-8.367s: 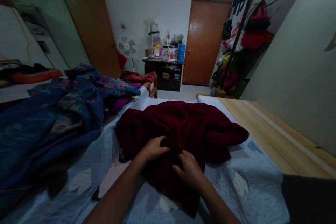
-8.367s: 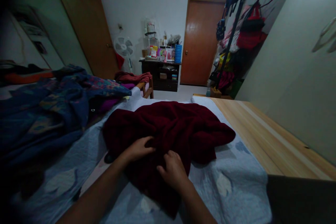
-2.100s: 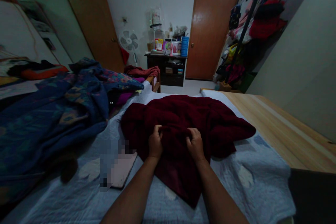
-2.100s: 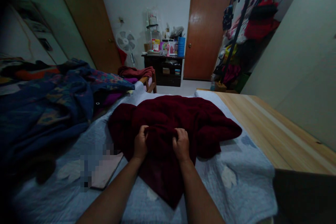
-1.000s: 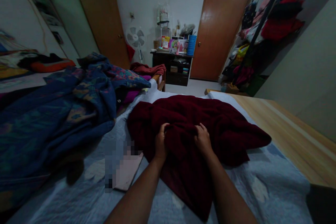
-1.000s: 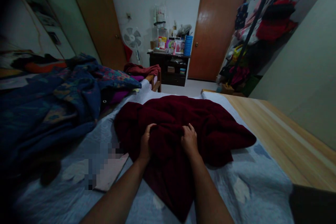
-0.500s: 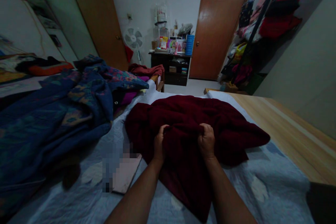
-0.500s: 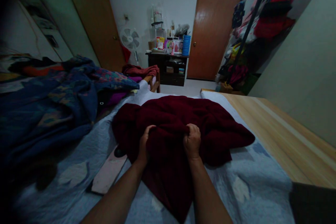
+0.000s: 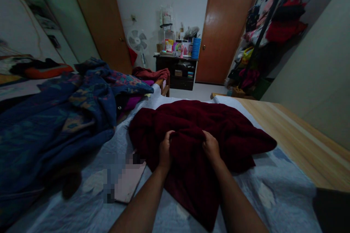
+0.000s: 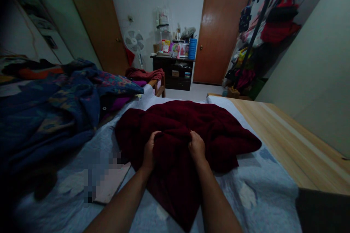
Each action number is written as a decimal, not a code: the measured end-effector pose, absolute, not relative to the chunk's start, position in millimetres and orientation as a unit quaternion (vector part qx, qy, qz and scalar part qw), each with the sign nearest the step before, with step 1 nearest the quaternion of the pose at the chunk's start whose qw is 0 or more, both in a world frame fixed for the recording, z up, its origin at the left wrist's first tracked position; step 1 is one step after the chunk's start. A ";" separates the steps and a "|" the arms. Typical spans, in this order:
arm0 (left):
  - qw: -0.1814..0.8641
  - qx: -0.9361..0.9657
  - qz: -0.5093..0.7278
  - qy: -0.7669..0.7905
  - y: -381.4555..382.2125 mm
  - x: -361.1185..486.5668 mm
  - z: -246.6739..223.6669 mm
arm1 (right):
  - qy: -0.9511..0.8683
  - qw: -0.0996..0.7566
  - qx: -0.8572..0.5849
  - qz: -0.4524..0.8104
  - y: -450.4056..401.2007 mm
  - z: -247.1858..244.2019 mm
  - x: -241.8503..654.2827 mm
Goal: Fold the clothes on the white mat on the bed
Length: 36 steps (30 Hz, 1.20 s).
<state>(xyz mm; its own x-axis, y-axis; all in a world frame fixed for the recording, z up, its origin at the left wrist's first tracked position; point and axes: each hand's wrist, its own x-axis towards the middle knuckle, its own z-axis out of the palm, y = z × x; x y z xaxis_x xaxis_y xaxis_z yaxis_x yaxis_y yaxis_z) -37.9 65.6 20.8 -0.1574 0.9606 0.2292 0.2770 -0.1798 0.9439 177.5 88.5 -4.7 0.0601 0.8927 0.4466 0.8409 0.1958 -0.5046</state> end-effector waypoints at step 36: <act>0.212 0.583 0.544 0.564 85.4 -37.7 -5.7 | -0.644 0.121 -0.751 0.086 197.4 27.7 177.8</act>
